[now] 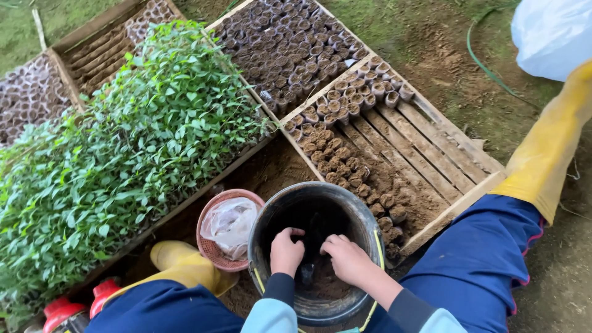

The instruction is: Filling small plastic bags with soil from a bucket and placing them into a seedling tray.

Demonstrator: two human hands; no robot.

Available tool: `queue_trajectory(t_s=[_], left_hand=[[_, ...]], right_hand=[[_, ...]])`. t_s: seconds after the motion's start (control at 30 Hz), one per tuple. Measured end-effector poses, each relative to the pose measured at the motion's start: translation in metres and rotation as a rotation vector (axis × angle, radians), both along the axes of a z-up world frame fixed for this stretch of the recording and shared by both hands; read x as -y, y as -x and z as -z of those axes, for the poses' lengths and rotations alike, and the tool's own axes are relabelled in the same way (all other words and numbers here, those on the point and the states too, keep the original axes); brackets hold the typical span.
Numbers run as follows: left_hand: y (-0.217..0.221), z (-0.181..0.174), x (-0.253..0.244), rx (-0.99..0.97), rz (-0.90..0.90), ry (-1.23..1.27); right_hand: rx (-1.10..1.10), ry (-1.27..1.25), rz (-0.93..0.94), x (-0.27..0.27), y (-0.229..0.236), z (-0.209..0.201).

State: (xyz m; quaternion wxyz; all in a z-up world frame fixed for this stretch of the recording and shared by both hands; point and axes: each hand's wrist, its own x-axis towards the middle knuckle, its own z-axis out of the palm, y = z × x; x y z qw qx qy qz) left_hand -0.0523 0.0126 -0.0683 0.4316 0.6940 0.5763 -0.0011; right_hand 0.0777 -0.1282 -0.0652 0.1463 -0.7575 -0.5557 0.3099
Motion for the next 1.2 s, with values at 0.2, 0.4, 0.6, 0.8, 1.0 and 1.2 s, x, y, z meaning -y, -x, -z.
queue_trajectory(t_s=[0.2, 0.4, 0.6, 0.8, 1.0, 1.2], left_hand=[[0.007, 0.011, 0.003, -0.118, 0.044, 0.116], [0.013, 0.036, 0.009, -0.244, 0.134, 0.187], [0.005, -0.011, 0.005, 0.080, 0.029, 0.055], [0.004, -0.017, 0.007, 0.269, 0.062, 0.093], [0.003, -0.023, 0.007, 0.358, 0.014, 0.086], [0.003, -0.027, 0.008, 0.374, 0.009, 0.081]], right_hand=[[0.065, -0.106, -0.161, -0.007, 0.017, 0.041], [0.101, -0.036, -0.043, -0.012, 0.014, 0.033], [-0.270, -0.187, 0.474, -0.026, 0.001, 0.005], [-0.801, -0.010, 0.834, -0.030, -0.012, 0.008], [-0.794, -0.162, 0.703, -0.022, -0.006, 0.006], [-0.418, -0.310, 0.633, -0.023, 0.007, -0.022]])
